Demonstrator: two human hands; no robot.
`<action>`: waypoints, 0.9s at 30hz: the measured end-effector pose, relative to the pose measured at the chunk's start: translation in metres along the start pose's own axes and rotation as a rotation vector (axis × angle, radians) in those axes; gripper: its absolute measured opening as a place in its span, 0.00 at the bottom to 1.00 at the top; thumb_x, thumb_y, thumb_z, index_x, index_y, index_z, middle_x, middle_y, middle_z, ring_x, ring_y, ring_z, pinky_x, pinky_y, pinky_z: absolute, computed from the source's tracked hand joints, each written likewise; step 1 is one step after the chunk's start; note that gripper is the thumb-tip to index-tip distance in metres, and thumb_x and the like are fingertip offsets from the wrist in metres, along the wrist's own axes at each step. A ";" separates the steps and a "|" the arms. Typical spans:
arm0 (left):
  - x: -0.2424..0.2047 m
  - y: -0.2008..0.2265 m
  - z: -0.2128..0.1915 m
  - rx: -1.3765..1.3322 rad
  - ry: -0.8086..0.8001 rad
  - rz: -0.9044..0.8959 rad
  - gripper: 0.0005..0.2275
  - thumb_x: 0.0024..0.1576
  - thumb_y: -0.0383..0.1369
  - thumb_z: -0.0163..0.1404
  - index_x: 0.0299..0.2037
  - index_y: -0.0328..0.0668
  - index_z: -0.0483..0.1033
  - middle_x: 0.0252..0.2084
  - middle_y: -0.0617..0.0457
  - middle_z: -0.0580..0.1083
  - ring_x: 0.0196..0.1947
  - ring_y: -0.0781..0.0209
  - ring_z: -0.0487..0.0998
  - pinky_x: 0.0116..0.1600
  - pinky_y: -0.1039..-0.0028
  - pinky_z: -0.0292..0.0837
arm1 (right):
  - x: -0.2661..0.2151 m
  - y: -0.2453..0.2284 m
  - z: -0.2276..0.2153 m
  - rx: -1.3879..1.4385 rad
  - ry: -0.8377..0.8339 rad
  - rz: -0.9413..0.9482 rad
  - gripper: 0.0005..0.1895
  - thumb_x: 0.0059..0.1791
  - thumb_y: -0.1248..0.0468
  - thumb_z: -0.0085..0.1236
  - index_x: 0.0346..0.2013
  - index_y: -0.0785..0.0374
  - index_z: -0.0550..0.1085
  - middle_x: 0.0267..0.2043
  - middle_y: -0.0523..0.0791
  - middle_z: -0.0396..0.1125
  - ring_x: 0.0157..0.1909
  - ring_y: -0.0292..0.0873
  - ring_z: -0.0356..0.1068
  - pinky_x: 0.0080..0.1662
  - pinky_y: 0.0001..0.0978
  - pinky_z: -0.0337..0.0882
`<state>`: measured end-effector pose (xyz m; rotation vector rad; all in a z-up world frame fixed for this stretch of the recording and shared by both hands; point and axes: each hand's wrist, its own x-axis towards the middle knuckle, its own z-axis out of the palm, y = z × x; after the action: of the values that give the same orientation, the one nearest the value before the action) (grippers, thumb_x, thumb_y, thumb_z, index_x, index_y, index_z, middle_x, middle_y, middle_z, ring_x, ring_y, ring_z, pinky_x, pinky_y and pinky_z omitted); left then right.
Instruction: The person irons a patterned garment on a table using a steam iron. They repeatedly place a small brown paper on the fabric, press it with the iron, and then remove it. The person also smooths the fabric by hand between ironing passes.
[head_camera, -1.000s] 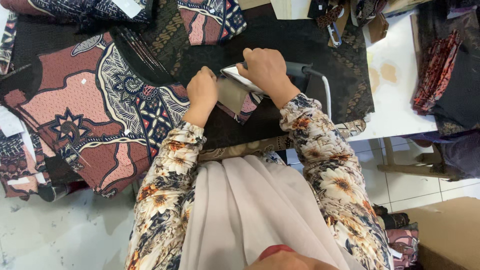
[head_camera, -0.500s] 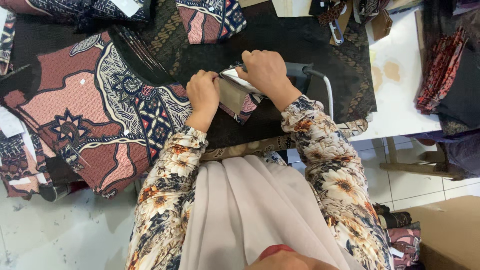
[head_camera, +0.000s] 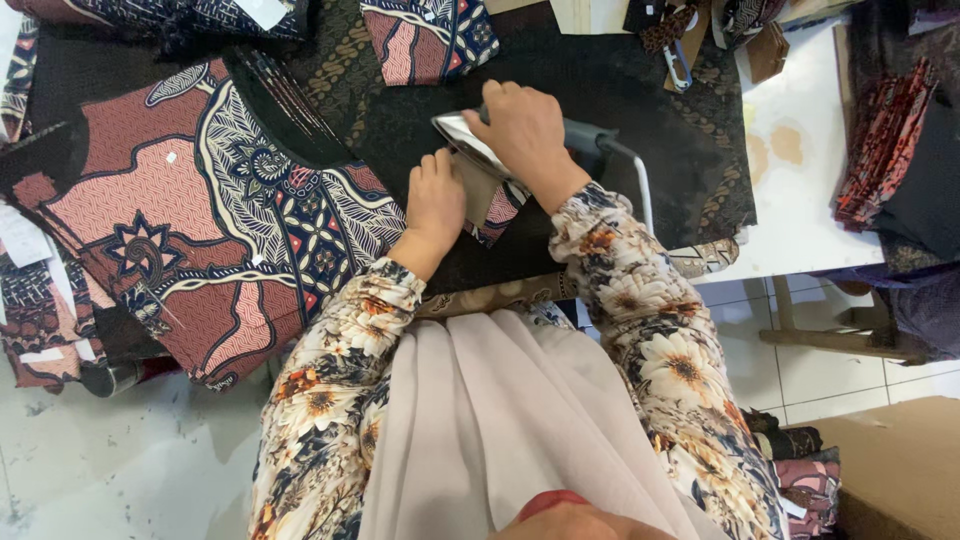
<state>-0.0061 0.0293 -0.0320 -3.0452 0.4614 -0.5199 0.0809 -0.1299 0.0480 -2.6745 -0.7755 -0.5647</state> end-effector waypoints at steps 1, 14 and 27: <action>-0.003 0.003 -0.001 -0.010 -0.015 -0.009 0.10 0.53 0.29 0.49 0.41 0.33 0.77 0.43 0.48 0.70 0.43 0.50 0.71 0.45 0.65 0.67 | 0.003 -0.002 0.004 0.006 0.033 -0.026 0.19 0.49 0.49 0.65 0.29 0.62 0.74 0.25 0.46 0.70 0.25 0.44 0.73 0.26 0.35 0.70; -0.028 -0.010 -0.037 0.080 -0.033 0.020 0.04 0.53 0.29 0.50 0.34 0.39 0.76 0.36 0.50 0.68 0.39 0.53 0.70 0.44 0.65 0.65 | 0.009 -0.005 0.011 -0.035 -0.074 -0.146 0.20 0.48 0.48 0.66 0.25 0.60 0.72 0.21 0.44 0.66 0.23 0.45 0.70 0.27 0.37 0.69; -0.048 -0.022 -0.076 -0.314 0.110 -0.105 0.09 0.56 0.27 0.49 0.44 0.33 0.77 0.44 0.46 0.71 0.49 0.47 0.71 0.55 0.57 0.63 | -0.011 -0.032 -0.012 0.062 -0.123 -0.281 0.17 0.45 0.50 0.67 0.27 0.59 0.73 0.23 0.45 0.68 0.25 0.46 0.71 0.29 0.39 0.70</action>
<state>-0.0681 0.0665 0.0259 -3.3684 0.4240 -0.6822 0.0513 -0.1132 0.0590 -2.5794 -1.1958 -0.4339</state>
